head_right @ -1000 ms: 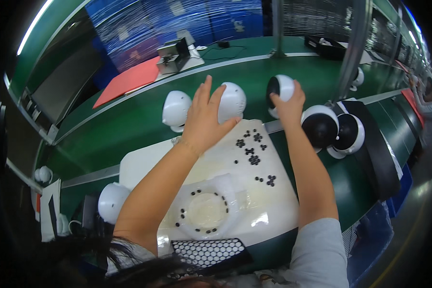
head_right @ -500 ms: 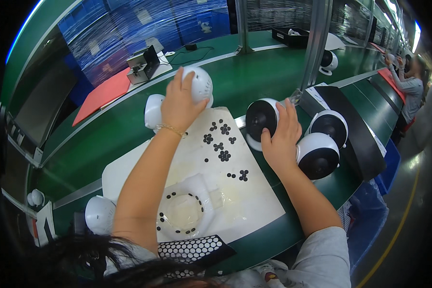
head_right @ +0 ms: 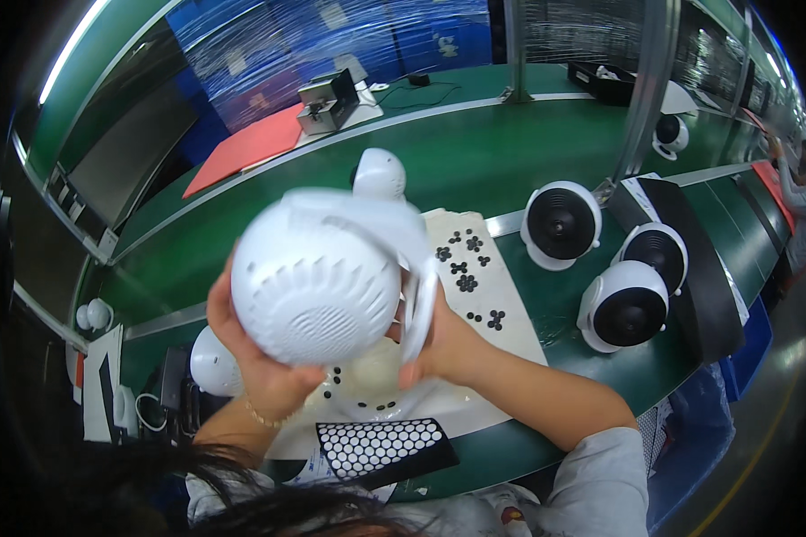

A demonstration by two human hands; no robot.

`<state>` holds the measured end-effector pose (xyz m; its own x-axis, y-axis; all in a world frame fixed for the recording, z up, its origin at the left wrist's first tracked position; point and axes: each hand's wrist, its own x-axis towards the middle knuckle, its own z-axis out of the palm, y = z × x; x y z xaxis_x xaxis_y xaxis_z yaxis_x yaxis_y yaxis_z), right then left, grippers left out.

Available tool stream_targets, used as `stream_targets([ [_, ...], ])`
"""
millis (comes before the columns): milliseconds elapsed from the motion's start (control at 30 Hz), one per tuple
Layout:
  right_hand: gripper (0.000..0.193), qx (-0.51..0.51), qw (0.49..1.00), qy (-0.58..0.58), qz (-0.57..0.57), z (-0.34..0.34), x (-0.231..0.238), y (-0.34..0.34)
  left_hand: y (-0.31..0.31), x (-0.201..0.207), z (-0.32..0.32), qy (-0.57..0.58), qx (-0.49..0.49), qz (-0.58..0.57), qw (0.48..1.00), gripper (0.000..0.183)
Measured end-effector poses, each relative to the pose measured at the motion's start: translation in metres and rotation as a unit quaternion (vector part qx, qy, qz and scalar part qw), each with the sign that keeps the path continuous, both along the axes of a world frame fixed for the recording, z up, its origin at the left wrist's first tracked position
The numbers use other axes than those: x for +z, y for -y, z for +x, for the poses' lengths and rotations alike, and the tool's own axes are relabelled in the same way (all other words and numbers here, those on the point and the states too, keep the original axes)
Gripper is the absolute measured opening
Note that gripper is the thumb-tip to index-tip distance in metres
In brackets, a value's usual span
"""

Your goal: The person repeatedly picks small black circular components from a white foam tray and places them into holes on the bottom of white dome-shaped camera housings. The person handles the housings one at a time, placing each finished unit onto a green conveyor belt.

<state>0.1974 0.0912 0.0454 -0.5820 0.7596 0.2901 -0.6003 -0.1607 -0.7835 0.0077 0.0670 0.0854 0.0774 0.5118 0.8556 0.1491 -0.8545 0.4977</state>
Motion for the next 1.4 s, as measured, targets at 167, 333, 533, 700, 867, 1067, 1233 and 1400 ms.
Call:
stream_targets([
  [167,0.125,-0.033,0.982,0.050,0.179,-0.017,0.003,0.017,0.055,-0.064,-0.013,0.131,0.013,-0.182,0.975,0.110],
  [333,0.121,-0.012,0.971,0.128,0.200,0.002,0.005,-0.003,0.072,-0.079,-0.040,0.000,0.030,-0.197,0.980,0.089],
  [533,0.110,0.090,0.843,0.365,0.384,0.008,0.005,-0.025,0.103,-0.051,-0.056,-0.361,-0.042,-0.114,0.925,0.068],
  [700,0.106,0.068,0.873,0.352,0.331,0.004,-0.010,-0.032,0.088,-0.067,-0.049,-0.370,-0.073,-0.149,0.914,0.060],
  [867,0.080,-0.172,0.856,0.252,0.418,0.029,-0.001,-0.005,0.087,-0.071,-0.056,-0.230,-0.028,-0.269,0.935,0.030],
  [1067,0.023,0.121,0.823,0.217,0.511,-0.010,0.023,0.103,0.075,-0.072,-0.043,-0.173,0.061,-0.283,0.941,0.017],
  [1233,0.025,-0.023,0.689,0.417,0.592,-0.080,-0.054,0.122,0.086,-0.079,-0.041,-0.120,0.088,-0.307,0.940,0.025],
  [1400,0.024,-0.015,0.644,0.473,0.601,-0.097,-0.064,0.117,0.092,-0.084,-0.048,-0.134,0.103,-0.317,0.933,0.018],
])
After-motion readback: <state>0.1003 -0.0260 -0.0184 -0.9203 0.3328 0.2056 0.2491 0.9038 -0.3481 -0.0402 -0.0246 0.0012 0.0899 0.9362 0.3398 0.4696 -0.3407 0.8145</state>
